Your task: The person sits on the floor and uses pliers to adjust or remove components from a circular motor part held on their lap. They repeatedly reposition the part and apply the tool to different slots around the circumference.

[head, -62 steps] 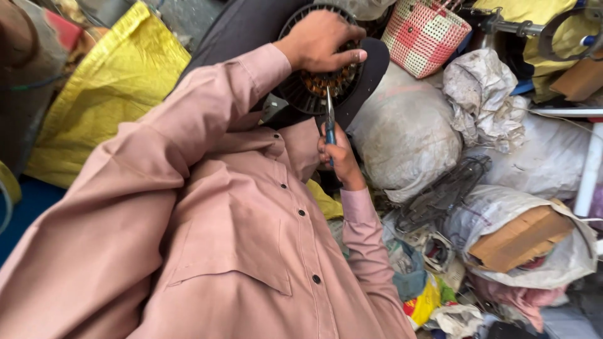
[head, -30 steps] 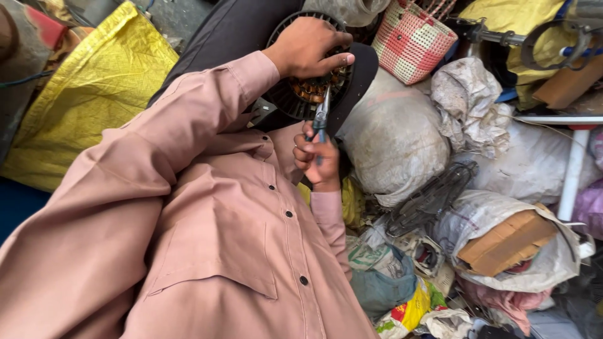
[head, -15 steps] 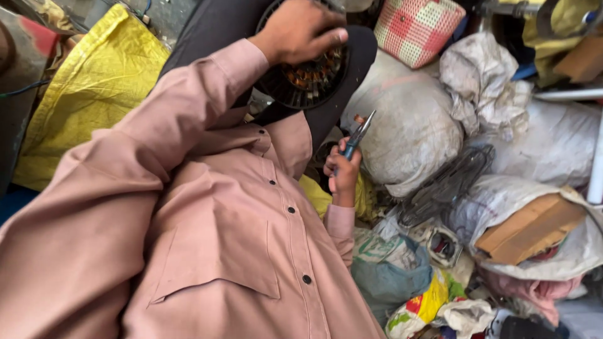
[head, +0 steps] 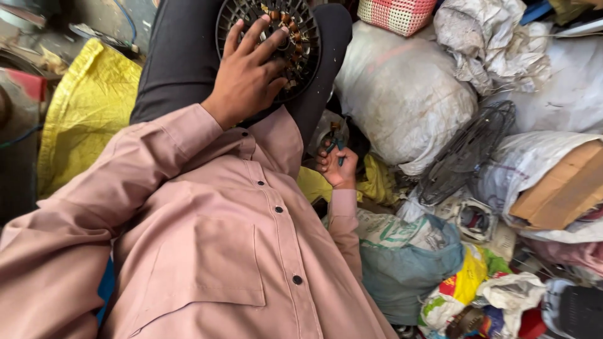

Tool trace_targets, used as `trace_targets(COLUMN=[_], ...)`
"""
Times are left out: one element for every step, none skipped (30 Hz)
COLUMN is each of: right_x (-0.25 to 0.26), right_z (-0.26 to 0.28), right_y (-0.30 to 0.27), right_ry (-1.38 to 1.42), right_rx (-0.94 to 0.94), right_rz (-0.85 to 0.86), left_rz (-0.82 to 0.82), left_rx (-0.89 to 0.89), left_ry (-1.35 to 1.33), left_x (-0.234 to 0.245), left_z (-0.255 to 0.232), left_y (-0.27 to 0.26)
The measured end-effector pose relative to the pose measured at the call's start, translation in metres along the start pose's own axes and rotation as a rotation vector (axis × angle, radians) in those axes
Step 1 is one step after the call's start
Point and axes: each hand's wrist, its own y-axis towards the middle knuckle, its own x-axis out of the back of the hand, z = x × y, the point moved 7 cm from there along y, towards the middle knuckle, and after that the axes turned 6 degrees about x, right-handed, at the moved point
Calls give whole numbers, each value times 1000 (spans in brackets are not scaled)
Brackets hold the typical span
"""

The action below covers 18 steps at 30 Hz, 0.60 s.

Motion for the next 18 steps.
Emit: trace_targets(right_x=[0,1,0,-1,-1,2,6,8,7,4,1,-2,-6,-11,-9,-9,-8,-11], right_z=[1,2,1,-1,-1,-1,-1,0,1,2,2,3,4,6,8,11,13,14], right_y=[2,4,7,10,10,14,19,23,26,29,31,31,31,32,33,34,34,34], right_ry=[-30,-61,-51,-48,-45,-37,-23,-9,-2,1,4,12,35,59,63,65,69,75], right_rx=[9,17,20,11,6,14,6,-2,5,8,8,13,14,16,17,20,28,33], right_rz=[-8,-16,-16,4,19,15,13,10,11,24,39,40,63,86,89,108,125,126], left_rz=[-22,-45,-38,-38,-39,-33,-30,-27,-23,-23,-22,-17,-15,-12,-10,-18,-24,-21], left_rx=[4,8,2,-2,-8,-17,-20,-22,-31,-29,-25,-32,-30,-27,-30,-29,-31,-39], left_ry=[12,23,25,34,37,33,43,53,52,62,74,75,75,75,78,63,45,45], left_x=[1,2,2,2,0,-1,-1,-1,-3,-5,-6,-4,-3,-1,2,5,7,10], left_z=[0,0,-1,-1,-4,-6,-8,-9,-9,-9,-8,-9,-10,-11,-11,-10,-10,-10], left_y=[1,2,2,3,5,5,7,8,8,7,6,7,7,7,7,7,7,8])
